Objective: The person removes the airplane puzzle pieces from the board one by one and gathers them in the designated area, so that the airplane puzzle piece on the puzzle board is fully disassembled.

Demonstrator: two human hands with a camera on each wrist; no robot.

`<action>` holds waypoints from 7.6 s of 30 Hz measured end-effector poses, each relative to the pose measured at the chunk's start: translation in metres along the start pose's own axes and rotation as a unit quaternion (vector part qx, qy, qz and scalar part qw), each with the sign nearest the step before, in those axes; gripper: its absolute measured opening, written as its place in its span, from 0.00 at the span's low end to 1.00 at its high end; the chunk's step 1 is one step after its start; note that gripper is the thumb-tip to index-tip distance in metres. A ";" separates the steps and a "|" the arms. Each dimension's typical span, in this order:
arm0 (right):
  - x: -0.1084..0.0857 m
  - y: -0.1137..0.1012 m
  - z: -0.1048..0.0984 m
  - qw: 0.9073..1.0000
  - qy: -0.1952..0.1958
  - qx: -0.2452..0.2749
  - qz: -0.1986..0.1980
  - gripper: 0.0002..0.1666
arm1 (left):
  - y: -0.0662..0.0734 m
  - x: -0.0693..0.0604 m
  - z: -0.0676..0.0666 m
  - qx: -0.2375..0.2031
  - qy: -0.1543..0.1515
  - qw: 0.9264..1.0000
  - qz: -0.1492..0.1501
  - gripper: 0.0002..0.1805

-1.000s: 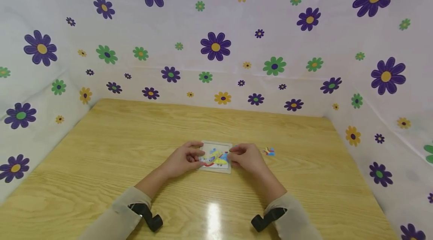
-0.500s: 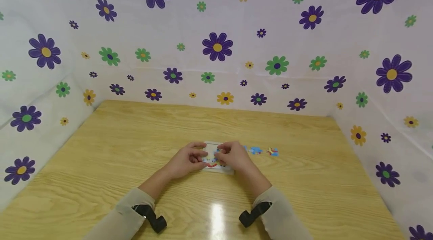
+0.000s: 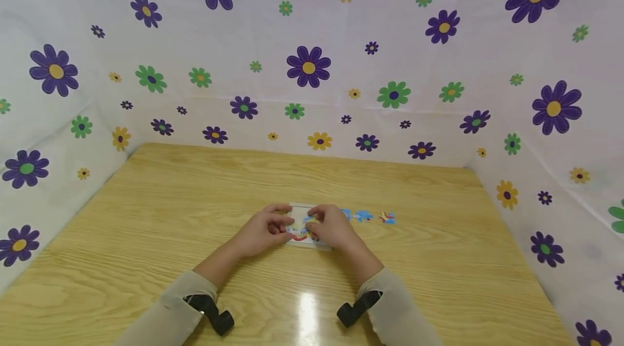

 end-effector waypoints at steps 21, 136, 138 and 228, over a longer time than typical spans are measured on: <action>-0.013 0.002 -0.026 0.997 -0.022 0.072 -0.004 0.15 | 0.002 -0.001 -0.001 -0.018 0.001 1.000 -0.005 0.17; -0.037 0.010 -0.021 0.997 0.036 0.064 0.026 0.16 | 0.003 0.000 0.001 0.003 0.003 1.000 0.001 0.18; -0.037 0.009 -0.021 0.996 0.040 0.069 0.029 0.15 | 0.004 0.000 0.001 0.004 0.003 1.000 0.006 0.18; -0.048 0.072 -0.139 0.990 -0.080 0.099 0.066 0.24 | 0.001 0.002 0.002 -0.018 -0.003 1.000 -0.003 0.19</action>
Point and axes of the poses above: each hand's wrist, its own x-axis towards the middle knuckle, its own z-axis out of the palm, y = z × x, the point moved 3 cm from there along x, towards the middle knuckle, and after that the axes turned 3 degrees about -z, right-handed, at the moved point
